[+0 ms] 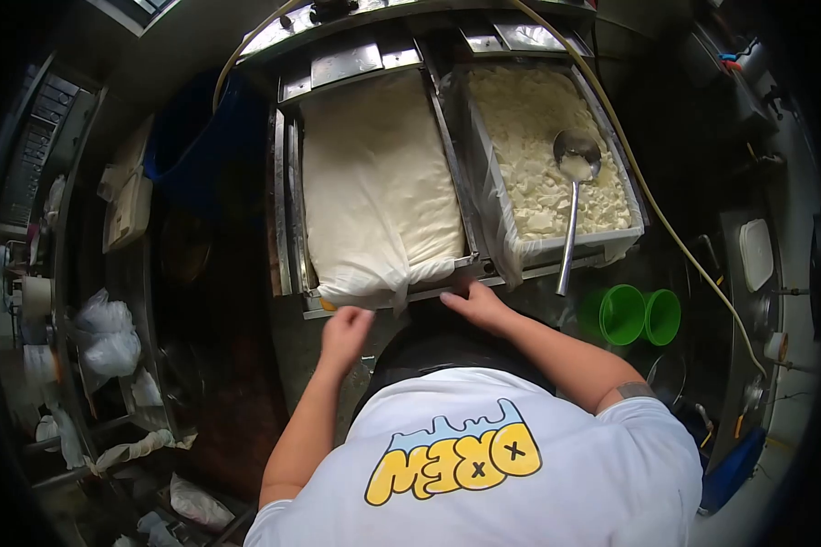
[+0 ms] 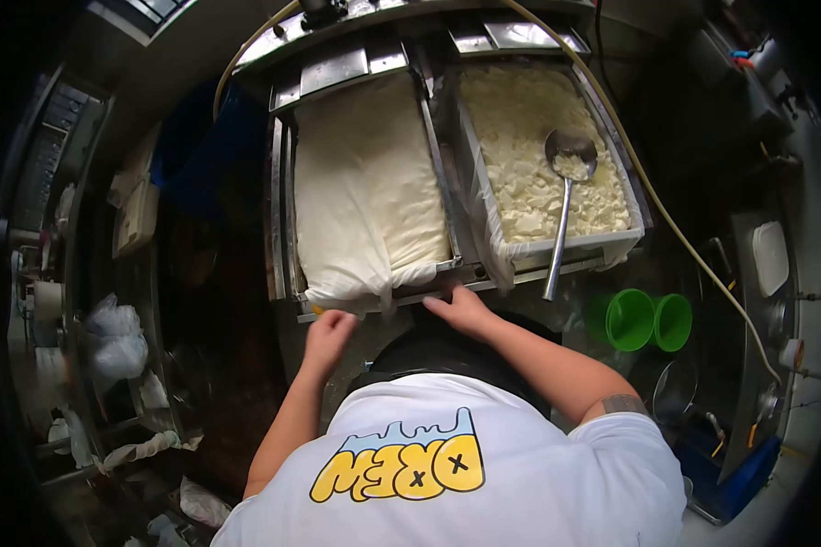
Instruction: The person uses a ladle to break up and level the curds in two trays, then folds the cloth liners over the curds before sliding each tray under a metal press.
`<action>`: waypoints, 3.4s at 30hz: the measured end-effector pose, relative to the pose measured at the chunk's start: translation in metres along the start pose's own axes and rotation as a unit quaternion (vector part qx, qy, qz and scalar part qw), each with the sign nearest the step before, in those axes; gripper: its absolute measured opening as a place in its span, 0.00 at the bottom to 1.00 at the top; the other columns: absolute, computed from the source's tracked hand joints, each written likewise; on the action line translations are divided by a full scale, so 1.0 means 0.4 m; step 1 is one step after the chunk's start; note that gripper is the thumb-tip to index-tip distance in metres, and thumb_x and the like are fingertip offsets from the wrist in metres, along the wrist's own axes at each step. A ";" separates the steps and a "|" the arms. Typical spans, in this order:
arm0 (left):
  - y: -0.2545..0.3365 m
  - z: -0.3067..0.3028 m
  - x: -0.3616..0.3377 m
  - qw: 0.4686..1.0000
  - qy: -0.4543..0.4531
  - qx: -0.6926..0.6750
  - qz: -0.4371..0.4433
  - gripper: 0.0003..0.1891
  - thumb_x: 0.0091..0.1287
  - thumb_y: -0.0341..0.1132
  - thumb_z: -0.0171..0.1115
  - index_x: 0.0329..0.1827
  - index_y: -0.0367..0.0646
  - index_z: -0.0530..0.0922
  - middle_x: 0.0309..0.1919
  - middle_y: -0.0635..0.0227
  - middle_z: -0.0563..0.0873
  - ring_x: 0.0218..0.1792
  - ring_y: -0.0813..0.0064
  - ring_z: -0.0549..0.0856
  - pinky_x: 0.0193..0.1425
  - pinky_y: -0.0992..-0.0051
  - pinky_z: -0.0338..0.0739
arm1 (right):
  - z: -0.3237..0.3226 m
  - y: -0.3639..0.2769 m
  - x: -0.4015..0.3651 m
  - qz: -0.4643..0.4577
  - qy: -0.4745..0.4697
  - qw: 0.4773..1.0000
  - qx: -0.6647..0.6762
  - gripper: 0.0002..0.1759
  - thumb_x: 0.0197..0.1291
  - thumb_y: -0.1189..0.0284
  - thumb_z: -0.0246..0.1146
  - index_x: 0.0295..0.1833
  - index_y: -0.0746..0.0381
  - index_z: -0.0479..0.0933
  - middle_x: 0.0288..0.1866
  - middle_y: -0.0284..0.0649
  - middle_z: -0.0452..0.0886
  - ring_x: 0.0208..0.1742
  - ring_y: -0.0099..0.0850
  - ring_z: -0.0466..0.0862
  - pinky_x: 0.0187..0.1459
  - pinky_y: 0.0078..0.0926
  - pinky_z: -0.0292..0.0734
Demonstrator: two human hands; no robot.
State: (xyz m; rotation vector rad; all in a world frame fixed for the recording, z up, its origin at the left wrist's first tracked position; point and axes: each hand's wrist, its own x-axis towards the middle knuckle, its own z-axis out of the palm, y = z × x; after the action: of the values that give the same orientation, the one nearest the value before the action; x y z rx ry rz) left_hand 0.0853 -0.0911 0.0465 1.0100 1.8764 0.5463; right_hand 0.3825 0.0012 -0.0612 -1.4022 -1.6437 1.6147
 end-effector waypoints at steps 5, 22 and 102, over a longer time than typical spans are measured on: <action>-0.075 -0.037 0.053 0.942 0.085 -0.296 -0.132 0.30 0.73 0.48 0.71 0.71 0.39 0.74 0.66 0.59 0.78 0.52 0.65 0.84 0.56 0.54 0.81 | 0.051 -0.179 0.018 0.136 -0.126 0.954 0.235 0.24 0.73 0.48 0.68 0.52 0.61 0.84 0.46 0.35 0.87 0.46 0.25 0.86 0.49 0.27 0.82; 0.293 -0.328 0.338 0.827 -0.126 -0.545 0.051 0.18 0.84 0.48 0.56 0.55 0.42 0.83 0.46 0.62 0.88 0.49 0.67 0.87 0.52 0.69 0.85 | -0.193 -0.432 0.193 0.043 -0.002 0.817 0.576 0.20 0.83 0.56 0.54 0.64 0.59 0.78 0.59 0.41 0.85 0.61 0.46 0.87 0.62 0.47 0.82; 0.291 -0.183 0.822 0.903 0.107 0.306 0.283 0.47 0.77 0.62 0.59 0.85 0.34 0.58 0.84 0.29 0.53 0.84 0.28 0.51 0.87 0.45 0.48 | -0.354 -0.507 1.088 -0.172 0.071 0.909 -0.373 0.19 0.71 0.62 0.63 0.58 0.63 0.83 0.60 0.56 0.85 0.62 0.57 0.83 0.63 0.47 0.81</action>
State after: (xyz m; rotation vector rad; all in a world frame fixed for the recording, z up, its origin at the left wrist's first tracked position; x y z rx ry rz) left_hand -0.0130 0.2481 -0.0026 2.0195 1.9837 0.4027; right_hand 0.2644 0.4820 0.0126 -1.3818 -2.3787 0.6743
